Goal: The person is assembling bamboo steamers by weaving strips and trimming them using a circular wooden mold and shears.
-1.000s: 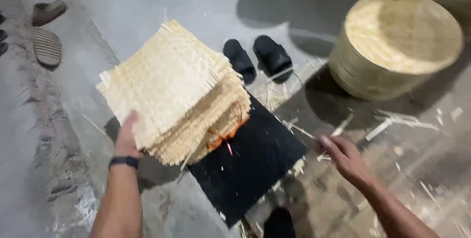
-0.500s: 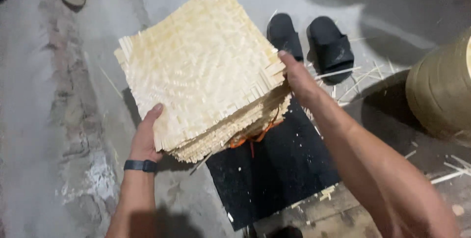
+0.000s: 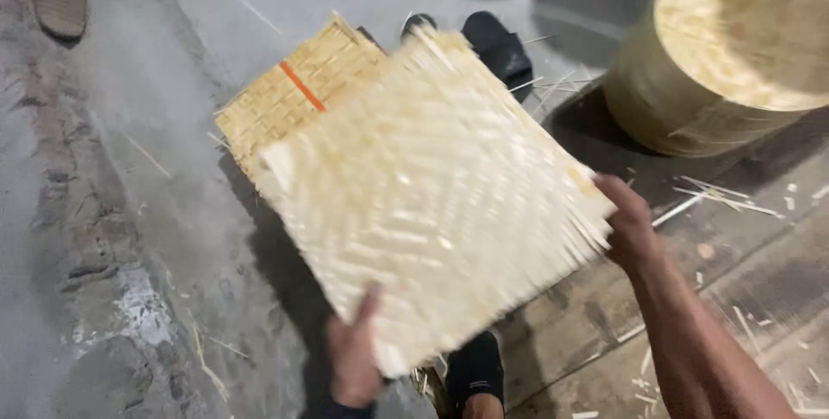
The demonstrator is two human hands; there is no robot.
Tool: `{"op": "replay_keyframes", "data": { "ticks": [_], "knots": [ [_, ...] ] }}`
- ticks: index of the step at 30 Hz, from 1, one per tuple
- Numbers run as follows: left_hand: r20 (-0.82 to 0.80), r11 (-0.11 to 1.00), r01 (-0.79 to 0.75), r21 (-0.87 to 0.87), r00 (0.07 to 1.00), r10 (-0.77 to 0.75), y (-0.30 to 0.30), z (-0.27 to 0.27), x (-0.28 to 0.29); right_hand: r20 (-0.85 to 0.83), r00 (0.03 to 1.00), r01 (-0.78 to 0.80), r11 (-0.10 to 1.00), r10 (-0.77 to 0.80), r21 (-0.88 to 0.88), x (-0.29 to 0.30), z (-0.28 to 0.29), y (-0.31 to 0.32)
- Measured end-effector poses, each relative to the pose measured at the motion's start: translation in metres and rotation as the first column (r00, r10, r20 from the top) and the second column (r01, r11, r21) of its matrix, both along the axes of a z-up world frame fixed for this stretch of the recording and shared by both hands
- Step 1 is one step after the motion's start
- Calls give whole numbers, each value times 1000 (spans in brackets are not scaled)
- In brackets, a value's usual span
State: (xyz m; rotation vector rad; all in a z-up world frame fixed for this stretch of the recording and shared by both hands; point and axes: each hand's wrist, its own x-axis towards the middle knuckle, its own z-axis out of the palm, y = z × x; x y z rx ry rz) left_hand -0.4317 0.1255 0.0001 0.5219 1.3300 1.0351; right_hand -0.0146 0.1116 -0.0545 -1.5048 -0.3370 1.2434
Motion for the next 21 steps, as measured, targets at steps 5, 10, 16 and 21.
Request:
{"op": "replay_keyframes", "data": {
  "ticks": [5,10,16,21],
  "knots": [
    [-342,946,223,-234,892,-295,-62,-52,63,116,960,270,955,-256,-126,47,-55,-94],
    [-358,926,341,-165,854,-378,-40,-94,123,11,934,358,931,-358,-68,81,-103,-122],
    [-527,882,392,-260,708,-470,-32,-83,125,246,902,415,868,-354,-272,73,-14,-191],
    [-969,311,949,49,120,-214,-19,-29,157,598,796,407,811,-90,-420,50,21,-330]
  ]
}}
